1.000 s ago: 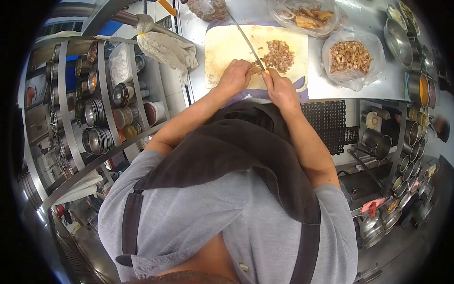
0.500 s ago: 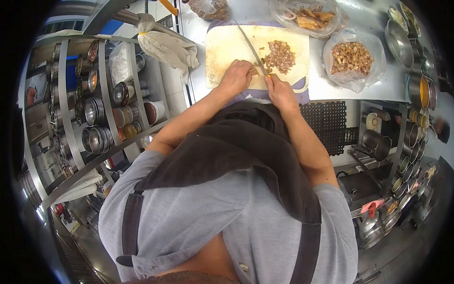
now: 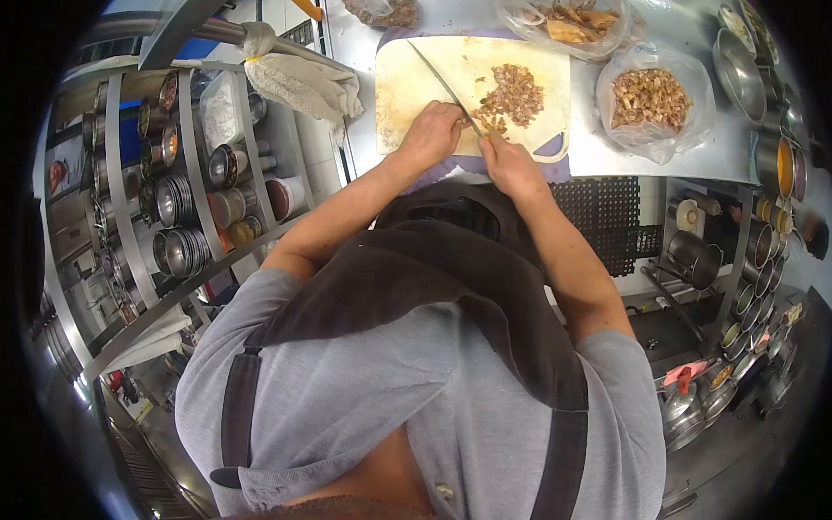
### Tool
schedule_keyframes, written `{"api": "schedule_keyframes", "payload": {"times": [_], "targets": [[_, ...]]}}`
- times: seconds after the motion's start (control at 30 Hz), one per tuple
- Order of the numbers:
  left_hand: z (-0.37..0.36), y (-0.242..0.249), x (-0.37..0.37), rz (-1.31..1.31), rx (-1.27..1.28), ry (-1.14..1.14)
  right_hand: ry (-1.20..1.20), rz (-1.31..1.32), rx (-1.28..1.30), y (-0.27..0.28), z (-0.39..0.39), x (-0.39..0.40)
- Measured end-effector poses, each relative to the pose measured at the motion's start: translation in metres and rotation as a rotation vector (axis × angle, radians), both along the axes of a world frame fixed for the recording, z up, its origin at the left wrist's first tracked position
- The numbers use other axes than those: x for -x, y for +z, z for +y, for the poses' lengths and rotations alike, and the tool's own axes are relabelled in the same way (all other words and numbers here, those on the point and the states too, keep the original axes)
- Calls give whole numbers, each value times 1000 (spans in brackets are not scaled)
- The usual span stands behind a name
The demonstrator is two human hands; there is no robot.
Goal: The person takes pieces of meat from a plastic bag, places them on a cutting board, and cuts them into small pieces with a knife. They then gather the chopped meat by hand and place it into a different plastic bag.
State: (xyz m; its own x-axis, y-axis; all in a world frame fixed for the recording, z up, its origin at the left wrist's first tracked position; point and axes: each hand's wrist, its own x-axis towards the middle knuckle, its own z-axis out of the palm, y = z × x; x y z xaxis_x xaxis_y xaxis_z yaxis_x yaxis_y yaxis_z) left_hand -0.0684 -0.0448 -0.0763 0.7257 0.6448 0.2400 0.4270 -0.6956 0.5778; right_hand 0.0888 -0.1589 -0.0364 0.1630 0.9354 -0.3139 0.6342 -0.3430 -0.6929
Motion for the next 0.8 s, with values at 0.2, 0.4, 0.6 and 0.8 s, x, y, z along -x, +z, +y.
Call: {"api": "schedule_keyframes", "payload": {"times": [0.2, 0.4, 0.6, 0.8], "targets": [[0, 3, 0, -24, 3, -4, -47, -15, -107, -17, 18, 5], [-14, 19, 11, -19, 56, 84, -59, -25, -209, 5, -3, -1], [-13, 15, 16, 91, 52, 143, -51, 35, -330, 31, 4, 5], [-8, 12, 13, 74, 18, 102, 76, -88, -162, -23, 13, 0]]}}
